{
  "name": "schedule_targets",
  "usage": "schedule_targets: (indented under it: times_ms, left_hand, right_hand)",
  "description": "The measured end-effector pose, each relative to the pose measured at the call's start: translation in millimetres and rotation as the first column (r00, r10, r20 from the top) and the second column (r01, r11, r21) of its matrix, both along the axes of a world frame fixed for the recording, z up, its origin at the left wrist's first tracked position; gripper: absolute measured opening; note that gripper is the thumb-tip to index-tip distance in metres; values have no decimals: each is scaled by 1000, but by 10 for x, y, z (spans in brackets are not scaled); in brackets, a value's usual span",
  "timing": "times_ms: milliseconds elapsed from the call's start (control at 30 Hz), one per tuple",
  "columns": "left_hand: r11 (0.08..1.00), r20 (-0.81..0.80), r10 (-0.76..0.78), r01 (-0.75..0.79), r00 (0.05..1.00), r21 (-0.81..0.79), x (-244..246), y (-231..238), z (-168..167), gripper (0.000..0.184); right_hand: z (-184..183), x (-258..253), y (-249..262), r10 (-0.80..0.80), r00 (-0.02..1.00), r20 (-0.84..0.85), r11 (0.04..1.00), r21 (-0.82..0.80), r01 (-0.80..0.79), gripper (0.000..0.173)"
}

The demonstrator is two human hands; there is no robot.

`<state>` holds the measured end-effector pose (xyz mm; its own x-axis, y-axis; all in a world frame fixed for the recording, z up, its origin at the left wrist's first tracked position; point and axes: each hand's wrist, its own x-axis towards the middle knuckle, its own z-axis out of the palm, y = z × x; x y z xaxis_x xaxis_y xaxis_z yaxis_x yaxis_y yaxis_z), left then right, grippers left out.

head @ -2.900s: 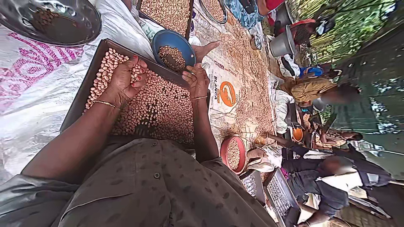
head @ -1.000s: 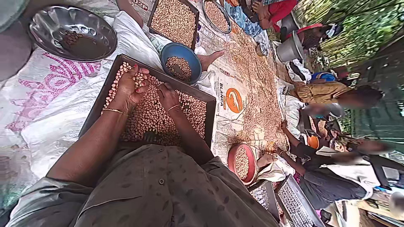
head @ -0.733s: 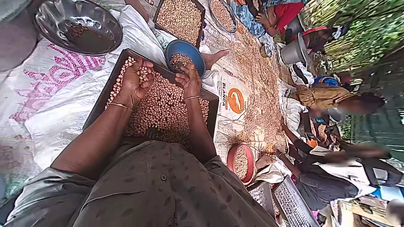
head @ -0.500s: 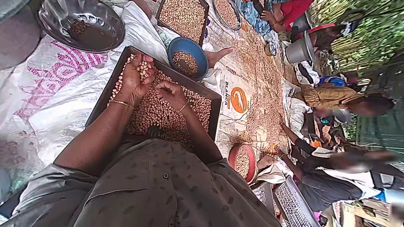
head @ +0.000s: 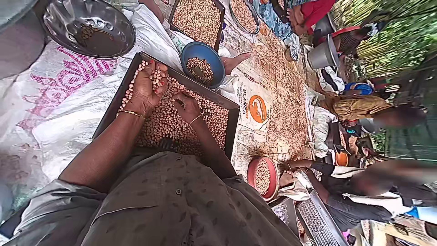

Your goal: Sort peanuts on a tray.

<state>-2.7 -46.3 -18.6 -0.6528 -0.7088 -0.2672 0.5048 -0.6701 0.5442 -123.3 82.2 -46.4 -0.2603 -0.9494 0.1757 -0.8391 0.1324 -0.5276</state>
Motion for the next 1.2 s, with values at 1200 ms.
schedule_targets:
  times_ms: [1200]
  left_hand:
    - [928,312,-355,372,881,5,-31,96,65,61]
  right_hand:
    - [359,-133,11,-48,988,144,900,-424,105,19]
